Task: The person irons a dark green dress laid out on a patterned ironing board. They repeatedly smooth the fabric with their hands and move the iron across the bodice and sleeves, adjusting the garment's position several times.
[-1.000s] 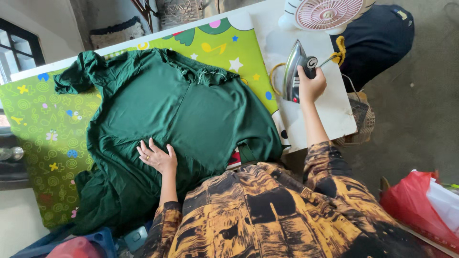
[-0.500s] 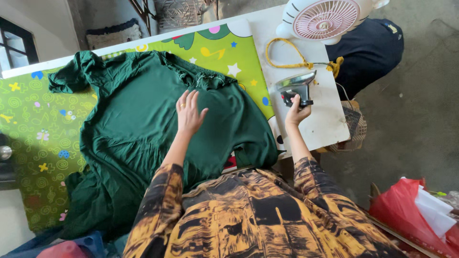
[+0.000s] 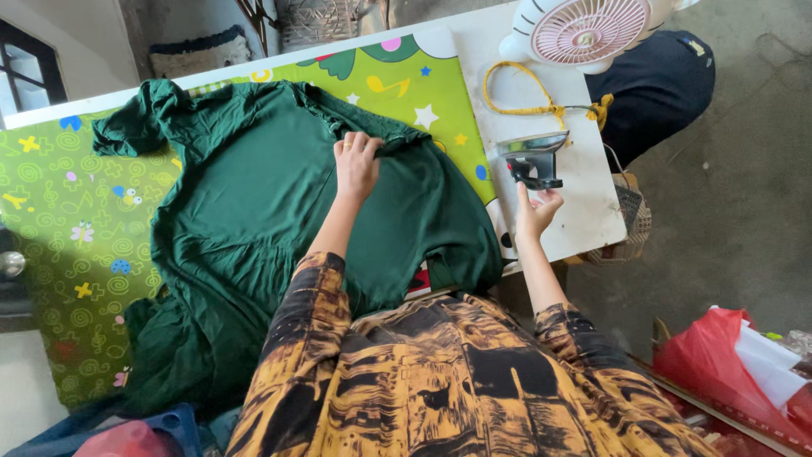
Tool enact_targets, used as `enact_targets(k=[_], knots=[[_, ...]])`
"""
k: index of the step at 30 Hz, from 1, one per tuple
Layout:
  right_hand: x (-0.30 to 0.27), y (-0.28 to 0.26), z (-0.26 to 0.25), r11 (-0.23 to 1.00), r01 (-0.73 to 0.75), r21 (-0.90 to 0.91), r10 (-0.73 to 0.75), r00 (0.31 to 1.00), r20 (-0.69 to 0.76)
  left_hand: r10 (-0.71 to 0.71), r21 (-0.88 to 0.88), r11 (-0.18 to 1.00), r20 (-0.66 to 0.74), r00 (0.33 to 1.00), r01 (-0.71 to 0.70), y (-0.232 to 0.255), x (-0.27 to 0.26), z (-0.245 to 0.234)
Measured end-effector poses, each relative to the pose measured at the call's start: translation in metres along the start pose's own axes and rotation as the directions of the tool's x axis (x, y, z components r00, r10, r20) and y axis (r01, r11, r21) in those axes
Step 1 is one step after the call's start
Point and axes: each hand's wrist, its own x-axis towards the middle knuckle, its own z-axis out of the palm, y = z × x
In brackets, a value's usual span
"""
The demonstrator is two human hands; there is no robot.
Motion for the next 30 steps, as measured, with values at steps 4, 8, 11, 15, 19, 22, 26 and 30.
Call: enact_targets(k=[4, 8, 11, 15, 19, 22, 26, 30], knots=[[-0.052, -0.008, -0.001, 0.966, -0.064, -0.252, 0.078, 0.996, 0.043, 0.143, -0.133, 0.984, 0.202, 0.969, -0.117, -0.011, -0.044, -0.010], [-0.093, -0.058, 0.024, 0.913, 0.390, -0.118, -0.312, 0.856, 0.413, 0.121, -0.165, 0.982, 0.183, 0.976, -0.091, -0.009, -0.059, -0.019], [-0.079, -0.101, 0.080, 0.811, 0.585, -0.003, -0.493, 0.687, 0.534, -0.002, -0.125, 0.992, 0.143, 0.990, 0.020, 0.005, -0.053, -0.031], [-0.045, -0.117, 0.174, 0.691, 0.718, -0.078, -0.574, 0.611, 0.545, -0.076, -0.019, 0.997, 0.144, 0.987, 0.080, 0.016, -0.043, -0.037], [-0.022, -0.093, 0.235, 0.579, 0.777, -0.249, -0.535, 0.592, 0.603, -0.104, 0.047, 0.994, 0.216, 0.971, 0.096, 0.026, -0.052, -0.030], [-0.012, -0.082, 0.259, 0.688, 0.679, -0.254, -0.343, 0.614, 0.711, -0.100, 0.064, 0.994, 0.260, 0.960, 0.087, 0.026, -0.057, -0.026], [0.012, -0.077, 0.263, 0.771, 0.489, -0.409, -0.133, 0.751, 0.647, -0.094, 0.098, 0.993, 0.364, 0.927, 0.062, 0.029, -0.064, -0.023], [0.008, -0.082, 0.258, 0.768, 0.547, -0.333, -0.232, 0.723, 0.651, -0.059, 0.095, 0.995, 0.322, 0.945, 0.030, 0.025, -0.054, -0.024]])
